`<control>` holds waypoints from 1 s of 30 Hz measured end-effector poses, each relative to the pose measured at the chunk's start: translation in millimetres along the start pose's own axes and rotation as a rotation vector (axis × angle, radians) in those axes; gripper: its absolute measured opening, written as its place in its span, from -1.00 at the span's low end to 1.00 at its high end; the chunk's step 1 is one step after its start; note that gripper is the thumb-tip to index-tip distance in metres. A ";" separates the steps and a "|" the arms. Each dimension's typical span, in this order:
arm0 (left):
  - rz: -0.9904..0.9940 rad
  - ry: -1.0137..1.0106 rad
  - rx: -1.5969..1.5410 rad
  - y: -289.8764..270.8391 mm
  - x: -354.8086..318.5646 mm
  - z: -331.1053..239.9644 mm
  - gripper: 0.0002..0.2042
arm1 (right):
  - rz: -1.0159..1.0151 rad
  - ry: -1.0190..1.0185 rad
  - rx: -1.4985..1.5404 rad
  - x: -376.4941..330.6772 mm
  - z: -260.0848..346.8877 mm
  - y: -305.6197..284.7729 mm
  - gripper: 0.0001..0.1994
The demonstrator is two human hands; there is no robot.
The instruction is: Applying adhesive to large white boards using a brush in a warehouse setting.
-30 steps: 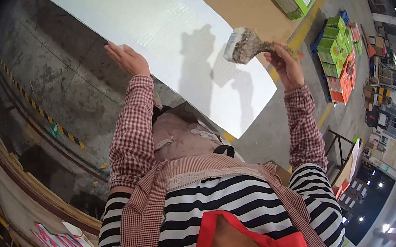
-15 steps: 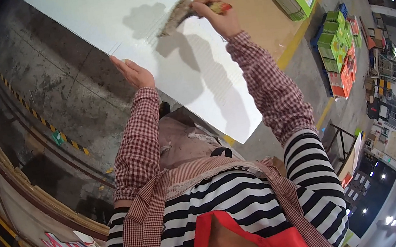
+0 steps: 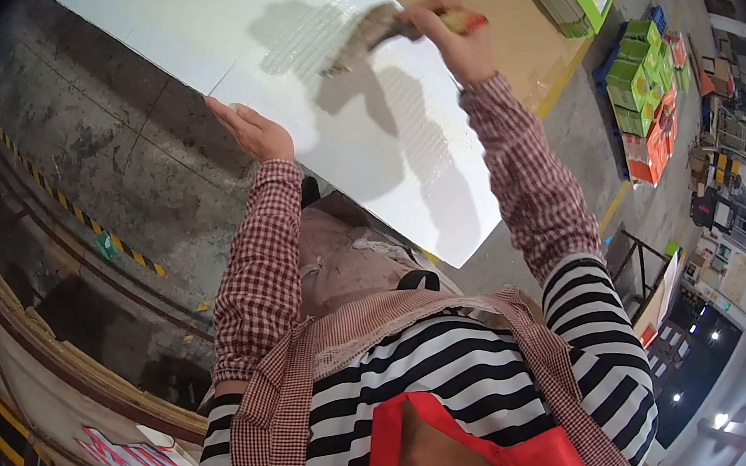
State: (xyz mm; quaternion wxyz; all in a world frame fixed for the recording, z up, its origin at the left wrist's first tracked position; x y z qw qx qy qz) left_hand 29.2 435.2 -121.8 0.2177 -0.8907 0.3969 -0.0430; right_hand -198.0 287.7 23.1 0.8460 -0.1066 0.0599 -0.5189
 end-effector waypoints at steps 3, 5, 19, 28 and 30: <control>0.025 0.000 -0.016 2.5 -0.3 -4.3 -0.48 | 0.043 0.022 -0.049 21.9 -10.9 12.4 -0.81; 0.017 -0.031 -0.019 0.7 0.2 1.2 -0.48 | 0.037 0.080 -0.097 3.5 -18.0 4.5 -0.82; 0.002 0.038 0.049 3.1 0.6 -1.1 -0.48 | 0.007 0.075 0.091 -26.7 -17.8 -16.0 -0.85; 0.003 0.019 0.043 1.7 1.1 1.0 -0.47 | -0.069 0.187 0.029 -128.7 -28.1 -58.3 -0.87; 0.003 0.027 0.059 -0.1 0.1 3.8 -0.47 | -0.064 0.114 0.033 -115.4 -11.0 -51.3 -0.87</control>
Point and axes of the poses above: each hand's wrist, its own x-axis towards the middle knuckle, its own y-axis out of the palm, z = x × y, the point moved 4 cm from there along x, towards the middle knuckle, and after that the axes turned 9 degrees about z, right-handed, at the moved point
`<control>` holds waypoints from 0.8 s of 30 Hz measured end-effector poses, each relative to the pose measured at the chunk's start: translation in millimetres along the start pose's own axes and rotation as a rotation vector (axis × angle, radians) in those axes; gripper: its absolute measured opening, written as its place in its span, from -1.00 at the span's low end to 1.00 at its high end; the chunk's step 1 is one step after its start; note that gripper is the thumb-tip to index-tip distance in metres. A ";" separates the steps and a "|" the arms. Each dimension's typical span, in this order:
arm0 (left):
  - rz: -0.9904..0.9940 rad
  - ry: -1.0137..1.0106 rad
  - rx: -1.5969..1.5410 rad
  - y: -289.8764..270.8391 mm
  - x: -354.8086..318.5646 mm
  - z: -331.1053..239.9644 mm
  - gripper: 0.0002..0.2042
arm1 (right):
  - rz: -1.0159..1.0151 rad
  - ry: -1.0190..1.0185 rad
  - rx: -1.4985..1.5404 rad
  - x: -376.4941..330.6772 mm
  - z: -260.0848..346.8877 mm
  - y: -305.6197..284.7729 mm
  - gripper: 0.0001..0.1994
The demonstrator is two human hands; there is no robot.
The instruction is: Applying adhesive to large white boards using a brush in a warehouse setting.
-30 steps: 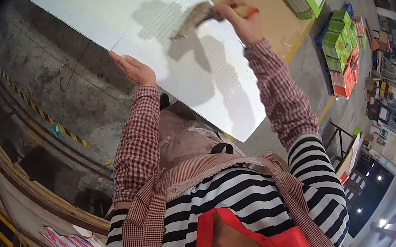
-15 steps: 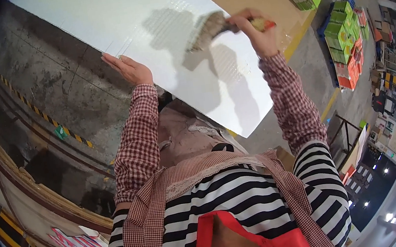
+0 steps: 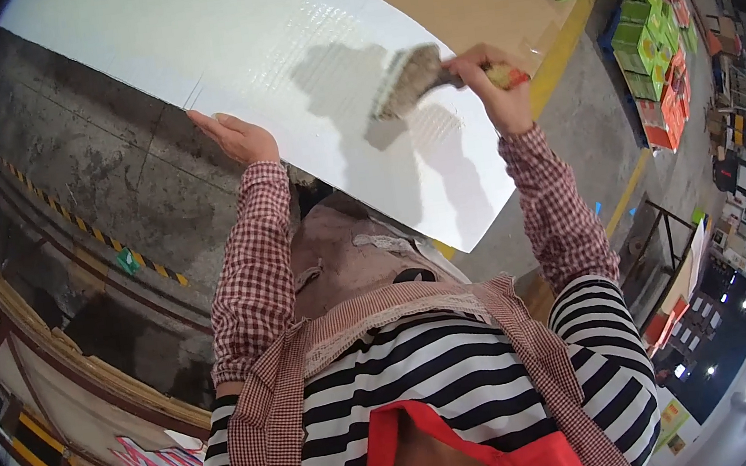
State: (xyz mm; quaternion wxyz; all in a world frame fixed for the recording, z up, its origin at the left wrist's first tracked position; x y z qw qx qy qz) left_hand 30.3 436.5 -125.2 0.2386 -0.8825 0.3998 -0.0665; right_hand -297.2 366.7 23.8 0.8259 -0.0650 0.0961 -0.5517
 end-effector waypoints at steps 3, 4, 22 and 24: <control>0.010 0.001 -0.017 3.8 0.1 0.0 -0.47 | -0.063 -0.015 0.057 30.0 7.0 17.6 -0.86; 0.015 -0.013 -0.001 4.9 -0.6 -0.1 -0.47 | -0.071 -0.015 0.058 28.0 -0.7 13.3 -0.86; 0.015 -0.060 0.000 5.0 -0.1 -4.7 -0.47 | -0.090 0.192 -0.082 -3.8 -34.8 -10.2 -0.88; 0.021 -0.059 -0.007 6.4 -2.1 -7.4 -0.47 | -0.051 0.183 -0.029 -1.6 -27.1 -15.0 -0.87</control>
Point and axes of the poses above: each hand's wrist, its own x-axis towards the middle knuckle, its own y-axis out of the palm, z = x × y, the point moved 4 cm from there along x, towards the middle knuckle, and after that the axes turned 9 degrees about z, right-handed, at the moved point
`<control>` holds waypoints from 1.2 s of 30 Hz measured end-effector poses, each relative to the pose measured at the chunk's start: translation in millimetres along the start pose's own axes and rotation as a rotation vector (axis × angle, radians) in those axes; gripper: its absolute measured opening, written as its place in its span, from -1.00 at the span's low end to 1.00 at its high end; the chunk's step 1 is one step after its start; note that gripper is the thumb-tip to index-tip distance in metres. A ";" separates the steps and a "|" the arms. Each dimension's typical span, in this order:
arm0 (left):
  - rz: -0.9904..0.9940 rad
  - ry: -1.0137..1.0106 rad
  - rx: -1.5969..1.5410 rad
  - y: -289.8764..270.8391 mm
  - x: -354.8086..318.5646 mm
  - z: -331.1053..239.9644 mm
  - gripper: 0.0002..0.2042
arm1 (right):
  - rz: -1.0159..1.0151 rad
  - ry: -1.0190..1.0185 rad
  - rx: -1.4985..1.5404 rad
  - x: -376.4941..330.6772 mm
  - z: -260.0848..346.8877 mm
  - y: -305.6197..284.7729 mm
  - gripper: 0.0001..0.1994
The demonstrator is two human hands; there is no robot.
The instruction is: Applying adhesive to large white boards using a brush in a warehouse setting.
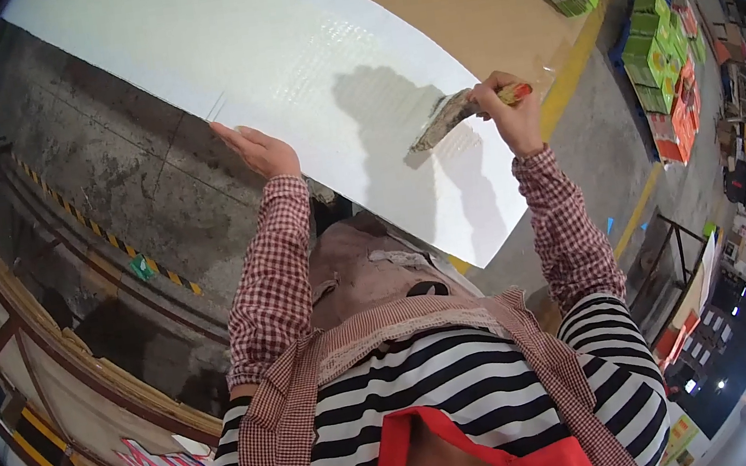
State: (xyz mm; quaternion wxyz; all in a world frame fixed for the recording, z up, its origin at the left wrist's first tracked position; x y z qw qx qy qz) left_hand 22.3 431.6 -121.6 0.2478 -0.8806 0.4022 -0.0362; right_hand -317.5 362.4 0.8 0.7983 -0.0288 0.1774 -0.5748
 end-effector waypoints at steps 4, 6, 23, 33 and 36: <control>-0.018 0.016 -0.052 -3.0 -1.4 1.5 -0.47 | -0.027 -0.166 0.060 46.0 56.5 36.4 -0.86; -0.024 0.036 -0.073 -1.5 1.7 1.5 -0.46 | 0.015 -0.238 0.091 83.9 70.7 59.9 -0.86; -0.049 0.090 -0.093 1.7 3.0 8.1 -0.50 | 0.028 -0.238 0.057 122.9 66.3 87.0 -0.83; -0.169 0.037 -0.184 -13.2 -19.2 5.8 -0.50 | 0.106 -0.208 -0.226 58.0 79.9 104.0 -0.79; -0.090 0.114 -0.196 4.5 -67.8 8.6 -0.50 | 0.082 -0.465 -0.187 77.2 80.6 130.0 -0.81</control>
Point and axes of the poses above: each hand's wrist, its own x-axis towards the middle knuckle, its own y-axis out of the palm, z = x × y, the point moved 4 cm from there along x, towards the middle knuckle, and after that the axes turned 9 degrees about z, right-handed, at the moved point
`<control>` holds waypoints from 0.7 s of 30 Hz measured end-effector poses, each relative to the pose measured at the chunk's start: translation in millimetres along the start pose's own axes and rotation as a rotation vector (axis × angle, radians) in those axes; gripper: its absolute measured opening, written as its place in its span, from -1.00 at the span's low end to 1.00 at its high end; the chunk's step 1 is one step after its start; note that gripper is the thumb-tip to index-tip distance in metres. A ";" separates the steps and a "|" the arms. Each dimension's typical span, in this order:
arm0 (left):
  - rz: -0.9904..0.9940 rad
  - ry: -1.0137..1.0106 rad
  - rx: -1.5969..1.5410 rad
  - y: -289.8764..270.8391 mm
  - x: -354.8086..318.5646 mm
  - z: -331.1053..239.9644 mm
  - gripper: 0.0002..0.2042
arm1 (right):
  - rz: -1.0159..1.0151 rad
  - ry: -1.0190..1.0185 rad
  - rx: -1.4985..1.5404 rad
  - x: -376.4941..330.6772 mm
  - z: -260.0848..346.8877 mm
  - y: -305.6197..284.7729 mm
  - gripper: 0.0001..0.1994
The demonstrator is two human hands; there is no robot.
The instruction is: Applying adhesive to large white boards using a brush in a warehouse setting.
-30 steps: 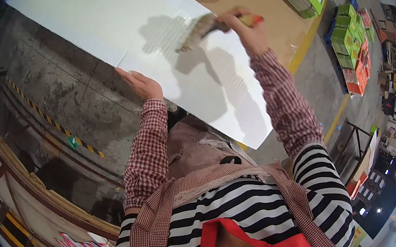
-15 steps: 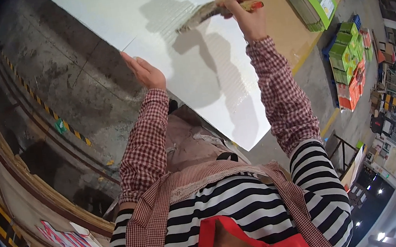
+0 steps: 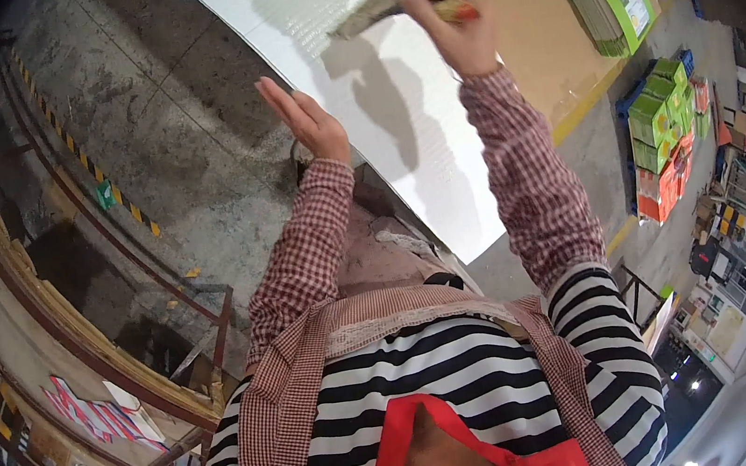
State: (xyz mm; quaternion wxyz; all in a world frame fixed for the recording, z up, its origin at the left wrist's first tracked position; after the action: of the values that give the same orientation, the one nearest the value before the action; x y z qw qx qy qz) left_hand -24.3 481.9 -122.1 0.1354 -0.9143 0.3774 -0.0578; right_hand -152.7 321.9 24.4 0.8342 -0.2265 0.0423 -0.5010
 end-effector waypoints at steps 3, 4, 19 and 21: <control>0.023 -0.023 -0.001 8.4 -27.2 9.0 -0.51 | 0.071 0.071 -0.134 -37.8 -3.5 5.8 -0.84; 0.034 -0.025 0.001 11.4 -32.6 13.3 -0.51 | 0.102 0.142 -0.191 -62.5 -7.6 0.8 -0.86; -0.024 0.023 0.062 11.0 -32.2 14.2 -0.50 | 0.142 -0.183 -0.170 -53.9 14.4 31.4 -0.85; -0.015 -0.011 0.075 11.5 -34.1 13.2 -0.50 | 0.188 -0.151 -0.250 -84.2 0.6 19.7 -0.88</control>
State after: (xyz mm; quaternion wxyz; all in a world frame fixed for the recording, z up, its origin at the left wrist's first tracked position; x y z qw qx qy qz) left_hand -53.4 500.8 -138.2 0.1715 -0.9116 0.3673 -0.0679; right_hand -178.0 401.9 3.5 0.8435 -0.3604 0.0625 -0.3934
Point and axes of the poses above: each hand's wrist, its own x-axis towards the middle knuckle, its own y-axis out of the palm, z = x × y, the point moved 4 cm from there along x, towards the middle knuckle, and after that the axes turned 9 degrees about z, right-handed, at the moved point
